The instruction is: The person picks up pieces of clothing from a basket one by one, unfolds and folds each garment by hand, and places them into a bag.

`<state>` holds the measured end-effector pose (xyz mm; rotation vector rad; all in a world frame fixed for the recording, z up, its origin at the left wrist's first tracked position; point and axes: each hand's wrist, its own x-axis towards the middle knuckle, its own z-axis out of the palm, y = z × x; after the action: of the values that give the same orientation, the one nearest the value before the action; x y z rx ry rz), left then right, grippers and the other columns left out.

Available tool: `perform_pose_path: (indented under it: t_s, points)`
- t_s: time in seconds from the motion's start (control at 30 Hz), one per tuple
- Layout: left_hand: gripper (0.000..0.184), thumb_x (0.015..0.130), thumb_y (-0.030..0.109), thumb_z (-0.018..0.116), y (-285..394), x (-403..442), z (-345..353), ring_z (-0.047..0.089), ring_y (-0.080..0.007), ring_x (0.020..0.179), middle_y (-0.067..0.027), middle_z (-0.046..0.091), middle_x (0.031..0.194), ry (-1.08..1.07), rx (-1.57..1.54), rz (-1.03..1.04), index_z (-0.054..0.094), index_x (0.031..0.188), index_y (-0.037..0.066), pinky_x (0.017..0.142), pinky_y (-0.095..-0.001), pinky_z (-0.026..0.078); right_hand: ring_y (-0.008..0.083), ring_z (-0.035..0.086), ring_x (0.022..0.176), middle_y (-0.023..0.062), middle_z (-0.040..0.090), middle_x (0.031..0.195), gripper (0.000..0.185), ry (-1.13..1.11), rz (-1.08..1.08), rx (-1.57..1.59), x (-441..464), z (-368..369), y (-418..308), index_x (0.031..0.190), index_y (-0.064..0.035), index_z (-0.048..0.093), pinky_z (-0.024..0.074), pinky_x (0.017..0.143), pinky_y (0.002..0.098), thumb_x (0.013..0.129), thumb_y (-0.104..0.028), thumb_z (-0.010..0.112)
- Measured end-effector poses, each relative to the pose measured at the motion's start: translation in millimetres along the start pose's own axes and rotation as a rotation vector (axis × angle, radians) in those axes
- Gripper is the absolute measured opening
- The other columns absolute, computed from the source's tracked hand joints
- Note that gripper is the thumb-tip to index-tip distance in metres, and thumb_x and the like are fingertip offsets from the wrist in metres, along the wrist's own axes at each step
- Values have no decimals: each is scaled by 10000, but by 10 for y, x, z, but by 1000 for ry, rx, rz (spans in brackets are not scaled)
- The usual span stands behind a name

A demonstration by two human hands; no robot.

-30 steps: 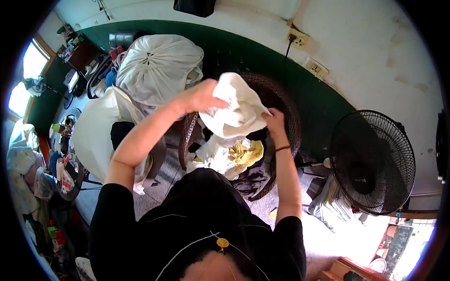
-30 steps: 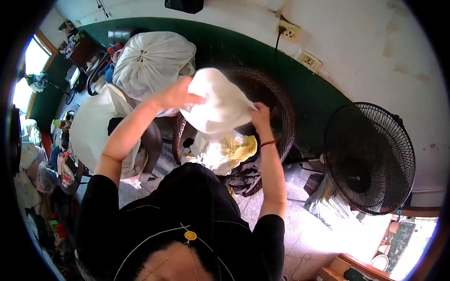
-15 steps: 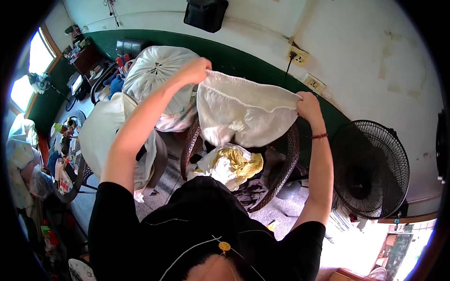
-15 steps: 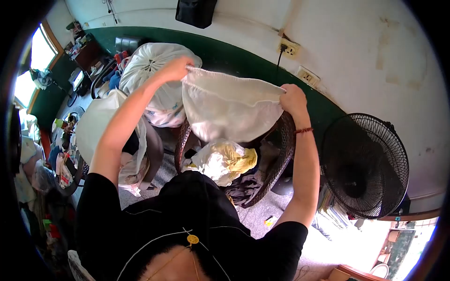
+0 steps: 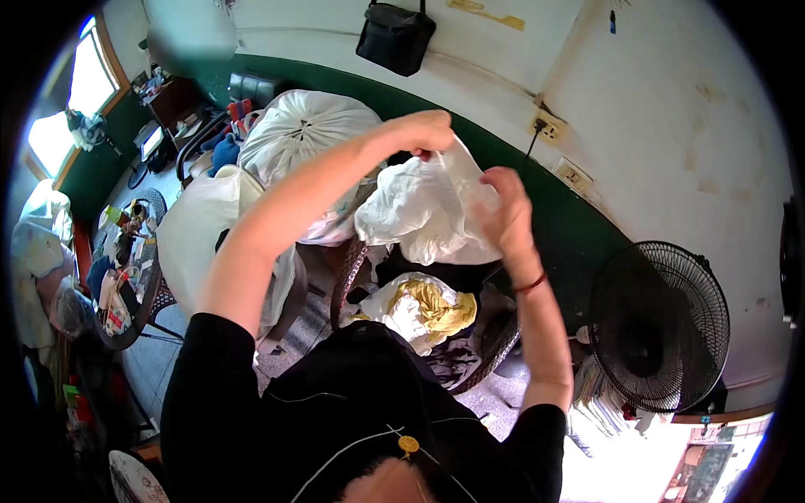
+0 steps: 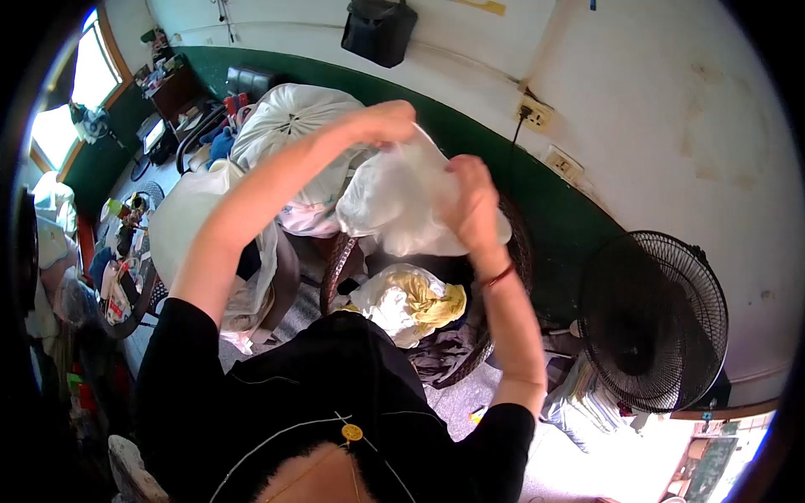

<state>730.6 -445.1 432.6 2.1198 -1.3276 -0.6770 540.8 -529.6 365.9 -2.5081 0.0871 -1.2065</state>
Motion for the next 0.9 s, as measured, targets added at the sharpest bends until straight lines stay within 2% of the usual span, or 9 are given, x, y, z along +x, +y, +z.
perform_pose_path:
  t_s: [0.07,0.17,0.27,0.37,0.43,0.5,0.63,0.73,0.9]
  points:
    - [167,601,59,479,45,11,65,492,-234,442,-172,483,518,-5,48,7,500,572,-104,402,-371,344,316,539,836,152,556,917,348,59,-97,-52,-121,265,-326,923,10,548,446,714,394,644,-161,665]
    - [169,599,57,473,-24,-75,64,531,-278,477,-199,519,542,-7,99,-56,527,609,-103,441,-383,382,314,576,752,160,603,843,364,-430,443,-56,-816,966,-131,995,18,564,452,705,370,717,-209,629]
    - [163,611,56,476,-267,-169,28,542,-306,469,-201,530,534,34,118,-59,541,627,-93,456,-396,407,212,602,783,174,629,829,288,-482,635,550,-814,950,-90,946,11,604,455,707,334,733,-183,586]
    - [353,678,93,514,-522,-427,91,552,-281,945,-239,534,1031,410,669,228,521,1006,-38,742,-388,444,92,561,650,74,639,750,202,-515,620,742,-475,664,15,942,5,618,454,581,249,782,-103,555]
    - [495,680,197,576,-567,-493,192,508,-291,1010,-221,519,1051,76,479,677,465,1114,-14,815,-379,416,65,525,609,42,623,718,177,-511,518,812,-235,474,-26,932,3,624,435,537,219,795,-87,558]
    - [565,639,267,640,-508,-584,430,529,-304,964,-209,542,1014,-271,80,597,468,1092,-23,816,-361,419,69,510,619,18,604,689,218,-652,448,663,-72,370,-53,955,-18,620,437,559,237,757,-109,601]
    - [639,635,197,684,-484,-483,707,502,-186,999,-133,524,1084,-367,-82,365,403,1167,-18,855,-301,403,74,518,628,16,598,673,192,-590,441,678,-99,287,-42,860,-19,645,440,587,239,725,-156,641]
    - [637,631,158,695,-408,-408,957,485,-184,1023,-120,517,1084,-357,-500,454,402,1168,-21,876,-296,391,73,526,637,19,595,687,220,-544,606,726,-227,60,-25,834,1,643,438,589,234,723,-188,648]
    - [650,631,123,695,-68,-252,1429,478,-208,1034,-131,503,1084,-356,-562,585,383,1182,-22,886,-297,386,78,511,596,18,561,632,294,-450,722,736,-728,-69,258,747,33,625,410,537,221,752,-261,613]
